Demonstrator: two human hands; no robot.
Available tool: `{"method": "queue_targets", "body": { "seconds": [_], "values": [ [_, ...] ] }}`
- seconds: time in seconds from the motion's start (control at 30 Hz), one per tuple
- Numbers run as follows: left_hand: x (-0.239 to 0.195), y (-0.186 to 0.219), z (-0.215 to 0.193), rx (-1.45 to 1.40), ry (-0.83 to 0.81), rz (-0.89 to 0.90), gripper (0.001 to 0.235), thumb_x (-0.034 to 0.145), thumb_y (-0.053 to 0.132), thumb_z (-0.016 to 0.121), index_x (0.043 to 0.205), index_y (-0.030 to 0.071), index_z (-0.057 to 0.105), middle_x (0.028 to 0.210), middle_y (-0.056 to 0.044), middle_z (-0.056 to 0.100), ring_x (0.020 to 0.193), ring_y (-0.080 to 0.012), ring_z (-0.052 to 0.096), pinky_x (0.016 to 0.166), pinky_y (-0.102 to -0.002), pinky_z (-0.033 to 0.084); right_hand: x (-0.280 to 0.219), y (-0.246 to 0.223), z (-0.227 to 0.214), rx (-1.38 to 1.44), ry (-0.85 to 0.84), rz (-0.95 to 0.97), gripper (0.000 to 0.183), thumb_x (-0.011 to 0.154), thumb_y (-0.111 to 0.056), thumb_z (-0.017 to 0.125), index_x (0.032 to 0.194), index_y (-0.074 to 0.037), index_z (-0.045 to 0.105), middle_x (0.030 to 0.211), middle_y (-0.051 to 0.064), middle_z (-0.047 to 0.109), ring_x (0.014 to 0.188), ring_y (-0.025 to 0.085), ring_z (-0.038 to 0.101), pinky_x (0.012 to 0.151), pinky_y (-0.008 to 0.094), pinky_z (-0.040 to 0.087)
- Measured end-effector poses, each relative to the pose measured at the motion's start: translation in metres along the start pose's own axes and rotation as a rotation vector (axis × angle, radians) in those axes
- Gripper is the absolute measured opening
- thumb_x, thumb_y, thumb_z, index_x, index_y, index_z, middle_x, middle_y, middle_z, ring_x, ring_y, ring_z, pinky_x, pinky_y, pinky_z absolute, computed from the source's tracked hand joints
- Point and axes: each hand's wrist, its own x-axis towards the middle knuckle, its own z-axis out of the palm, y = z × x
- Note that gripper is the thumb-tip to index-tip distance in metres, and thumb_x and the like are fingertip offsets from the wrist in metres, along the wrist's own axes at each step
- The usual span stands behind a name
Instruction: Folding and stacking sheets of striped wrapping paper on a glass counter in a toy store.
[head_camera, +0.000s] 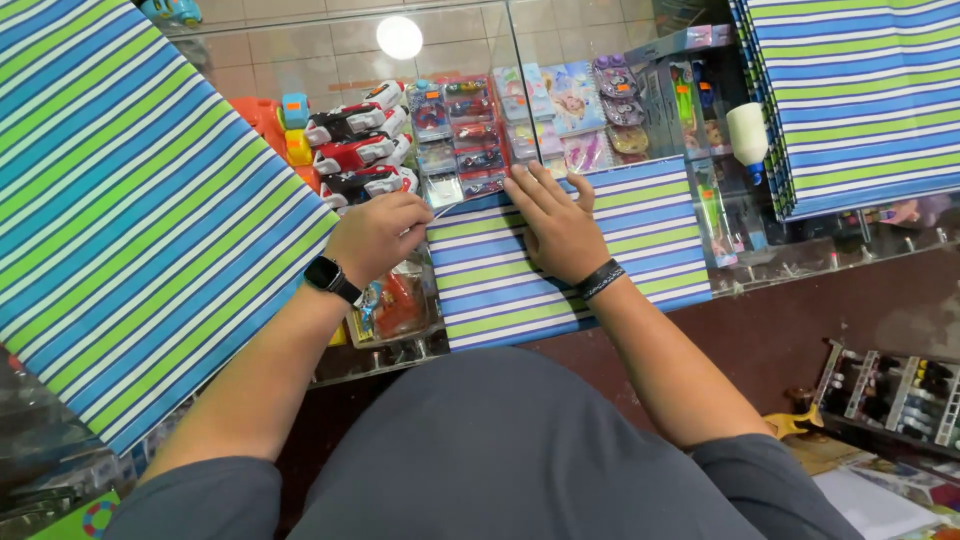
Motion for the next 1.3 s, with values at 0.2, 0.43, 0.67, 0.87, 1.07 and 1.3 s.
{"method": "queue_targets", "body": {
  "seconds": [0.2,0.43,0.67,0.87,1.07,1.3],
  "values": [
    [0.008,-0.012,0.0,0.135,-0.06,0.218,0.008,0.092,0.009,0.069,0.085,0.011,0.067,0.095,0.0,0.073,0.092,-0.0233,0.072,0.075,-0.032,0.06,0.006,0.001,0.005,0.03,-0.081,-0.027,0.081,0.079,0.003,0.07,0.155,-0.013,0.048,0.156,0.01,0.051,0.147,0.023,0.041,0.111,0.051,0.013],
    [0.016,-0.021,-0.001,0.016,-0.066,0.275,0.009,0.09,0.01,0.066,0.082,0.011,0.063,0.101,-0.002,0.075,0.083,-0.0248,0.069,0.069,-0.035,0.058,0.043,-0.028,0.014,0.023,0.129,0.025,0.074,0.088,-0.043,0.084,0.147,-0.01,0.055,0.142,0.013,0.061,0.139,0.028,0.052,0.11,0.053,0.015],
    [0.017,-0.02,-0.006,0.041,-0.083,0.283,0.01,0.089,0.012,0.068,0.08,0.015,0.065,0.103,0.004,0.078,0.08,-0.0206,0.069,0.07,-0.03,0.056,0.012,0.038,-0.004,-0.112,0.148,0.09,0.065,0.086,-0.035,0.087,0.141,-0.012,0.062,0.142,0.013,0.062,0.136,0.03,0.054,0.109,0.053,0.017],
    [0.017,-0.021,-0.009,0.049,-0.118,0.284,0.01,0.088,0.014,0.07,0.08,0.016,0.064,0.104,0.006,0.078,0.081,-0.0194,0.07,0.071,-0.029,0.057,-0.054,0.134,-0.036,-0.3,0.166,0.264,0.062,0.089,-0.035,0.088,0.139,-0.009,0.063,0.146,0.013,0.06,0.137,0.028,0.053,0.107,0.051,0.018],
    [0.015,-0.034,-0.001,0.048,-0.15,0.312,0.011,0.091,0.016,0.07,0.081,0.015,0.066,0.11,0.007,0.078,0.083,-0.0179,0.07,0.073,-0.028,0.057,-0.079,0.179,-0.043,-0.37,0.162,0.399,0.067,0.083,-0.015,0.09,0.143,-0.007,0.059,0.146,0.014,0.055,0.137,0.03,0.051,0.103,0.053,0.018],
    [0.015,-0.031,-0.003,0.04,-0.11,0.355,0.012,0.09,0.015,0.072,0.08,0.014,0.066,0.108,0.004,0.078,0.081,-0.0191,0.071,0.073,-0.029,0.058,-0.023,0.05,-0.017,-0.191,0.081,0.191,0.082,0.069,-0.002,0.071,0.149,-0.01,0.055,0.155,0.014,0.051,0.147,0.028,0.043,0.11,0.05,0.015]
  ]
}}
